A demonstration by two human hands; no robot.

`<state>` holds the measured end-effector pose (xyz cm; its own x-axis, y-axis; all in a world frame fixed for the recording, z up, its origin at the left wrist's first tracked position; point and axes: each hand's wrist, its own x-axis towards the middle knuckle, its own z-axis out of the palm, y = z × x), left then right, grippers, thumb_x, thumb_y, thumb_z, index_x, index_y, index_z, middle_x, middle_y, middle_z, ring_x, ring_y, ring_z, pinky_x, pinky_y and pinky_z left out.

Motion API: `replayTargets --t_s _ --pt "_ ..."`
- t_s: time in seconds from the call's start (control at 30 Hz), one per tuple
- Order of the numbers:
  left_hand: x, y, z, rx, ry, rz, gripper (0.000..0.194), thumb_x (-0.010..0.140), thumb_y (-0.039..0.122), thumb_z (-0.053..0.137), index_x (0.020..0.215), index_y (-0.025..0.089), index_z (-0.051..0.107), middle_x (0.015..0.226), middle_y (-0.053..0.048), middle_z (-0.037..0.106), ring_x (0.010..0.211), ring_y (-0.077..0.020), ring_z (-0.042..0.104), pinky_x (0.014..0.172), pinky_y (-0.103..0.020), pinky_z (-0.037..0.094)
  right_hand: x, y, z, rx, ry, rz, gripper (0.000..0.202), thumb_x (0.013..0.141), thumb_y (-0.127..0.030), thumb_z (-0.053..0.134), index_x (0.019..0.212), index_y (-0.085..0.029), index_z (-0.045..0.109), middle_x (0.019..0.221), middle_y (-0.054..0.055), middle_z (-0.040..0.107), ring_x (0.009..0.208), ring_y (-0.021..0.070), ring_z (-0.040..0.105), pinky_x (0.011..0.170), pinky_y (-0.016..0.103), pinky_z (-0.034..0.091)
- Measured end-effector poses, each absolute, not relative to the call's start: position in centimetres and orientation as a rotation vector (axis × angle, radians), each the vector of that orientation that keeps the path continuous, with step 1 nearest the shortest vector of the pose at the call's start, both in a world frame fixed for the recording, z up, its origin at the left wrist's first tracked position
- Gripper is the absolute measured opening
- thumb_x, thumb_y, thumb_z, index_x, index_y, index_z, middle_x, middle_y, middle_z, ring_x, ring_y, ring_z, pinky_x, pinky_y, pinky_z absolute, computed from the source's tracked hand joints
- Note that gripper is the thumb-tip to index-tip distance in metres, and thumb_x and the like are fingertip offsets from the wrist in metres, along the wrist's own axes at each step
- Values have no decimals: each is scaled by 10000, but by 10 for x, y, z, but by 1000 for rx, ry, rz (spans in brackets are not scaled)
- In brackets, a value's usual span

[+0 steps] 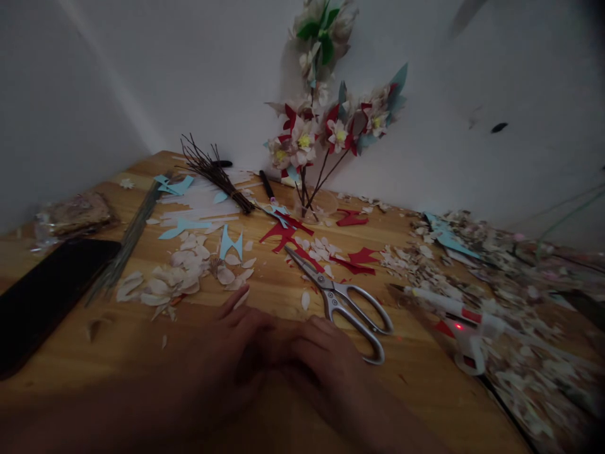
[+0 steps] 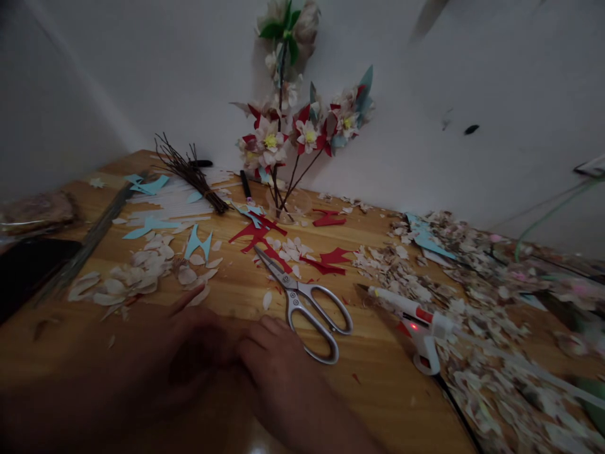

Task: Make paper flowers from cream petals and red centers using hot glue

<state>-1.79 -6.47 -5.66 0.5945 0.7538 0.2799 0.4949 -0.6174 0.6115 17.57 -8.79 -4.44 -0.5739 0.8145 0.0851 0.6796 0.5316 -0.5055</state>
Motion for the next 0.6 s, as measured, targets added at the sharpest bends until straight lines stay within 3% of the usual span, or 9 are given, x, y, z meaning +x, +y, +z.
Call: replayTargets --t_s 0.13,0.33,0.47,0.6 --pt "-19 -65 -55 2445 980 710 387 668 86 534 1015 243 461 849 12 671 864 -199 639 1090 -564 176 177 -90 -47 -1060 -2618 410 110 847 -98 538 881 -165 618 871 27 659 787 180 510 701 321 420" --pt "-22 -63 -61 2514 893 685 334 689 73 514 979 235 475 890 1 676 914 -183 627 1110 -514 182 176 -91 -47 -988 -2730 232 121 859 -140 536 778 -173 619 758 13 653 716 177 517 611 324 417" --pt "-22 -62 -65 2548 876 708 286 700 76 507 941 228 491 891 -14 670 910 -181 629 1103 -504 212 175 -93 -44 -951 -2789 195 138 865 -158 541 770 -203 629 796 -11 659 725 171 509 624 329 410" --pt "-20 -63 -62 2502 901 706 396 679 53 505 1026 238 455 891 -1 663 880 -177 633 1100 -529 199 176 -95 -46 -965 -2797 188 106 821 -164 592 728 -201 628 768 1 657 722 183 514 625 331 413"
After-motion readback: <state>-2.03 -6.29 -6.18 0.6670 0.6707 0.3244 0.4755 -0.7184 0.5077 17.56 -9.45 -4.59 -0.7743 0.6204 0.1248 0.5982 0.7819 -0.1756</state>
